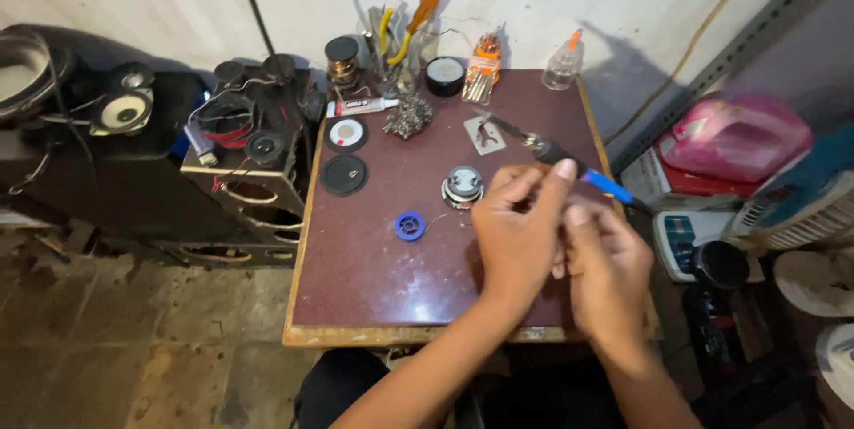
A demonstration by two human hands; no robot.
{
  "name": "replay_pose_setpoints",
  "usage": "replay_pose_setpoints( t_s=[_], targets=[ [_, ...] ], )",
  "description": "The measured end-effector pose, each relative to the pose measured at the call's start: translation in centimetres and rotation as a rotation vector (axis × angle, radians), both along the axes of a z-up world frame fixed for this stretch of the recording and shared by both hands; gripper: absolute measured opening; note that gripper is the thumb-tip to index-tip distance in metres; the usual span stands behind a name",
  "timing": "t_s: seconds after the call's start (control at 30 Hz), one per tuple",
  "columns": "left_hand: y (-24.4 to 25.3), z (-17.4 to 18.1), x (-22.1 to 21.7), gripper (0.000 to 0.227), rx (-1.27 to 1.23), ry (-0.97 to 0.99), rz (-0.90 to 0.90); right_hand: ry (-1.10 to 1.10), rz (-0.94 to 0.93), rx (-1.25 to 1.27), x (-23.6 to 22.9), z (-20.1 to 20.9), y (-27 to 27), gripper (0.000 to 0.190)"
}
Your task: The person uses a soldering iron to attach wires to a small circular electronic component on a workbench. They hold the component and wires with one hand while applying the soldering iron with the other, repeatedly heating the connection points.
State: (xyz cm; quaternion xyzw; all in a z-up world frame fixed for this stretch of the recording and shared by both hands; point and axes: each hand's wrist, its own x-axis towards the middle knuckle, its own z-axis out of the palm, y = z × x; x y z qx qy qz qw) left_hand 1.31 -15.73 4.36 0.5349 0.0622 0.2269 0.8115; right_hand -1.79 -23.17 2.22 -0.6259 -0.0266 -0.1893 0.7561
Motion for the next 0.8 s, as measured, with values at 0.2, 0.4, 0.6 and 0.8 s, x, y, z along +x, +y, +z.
replay_pose_setpoints(
  t_s=[0.2,0.4,0.6,0.8],
  targets=[
    [-0.5,1.3,-1.2,0.009,-0.019,0.050,-0.055,0.241,0.248,0.560,2.9,0.6,-2.2,0.035],
    [4.4,0.1,-4.6,0.036,0.410,-0.075,-0.193,0.241,0.206,0.769,5.5,0.3,-4.2,0.035],
    [15.3,-3.0,-0.8,0.025,1.125,-0.093,0.033,0.250,0.092,0.522,7.0,-2.1,-4.1,0.028],
    [16.7,-4.5,-0.2,0.020,1.309,0.002,-0.124,0.355,0.083,0.411,7.8,-4.0,-3.6,0.025]
  ],
)
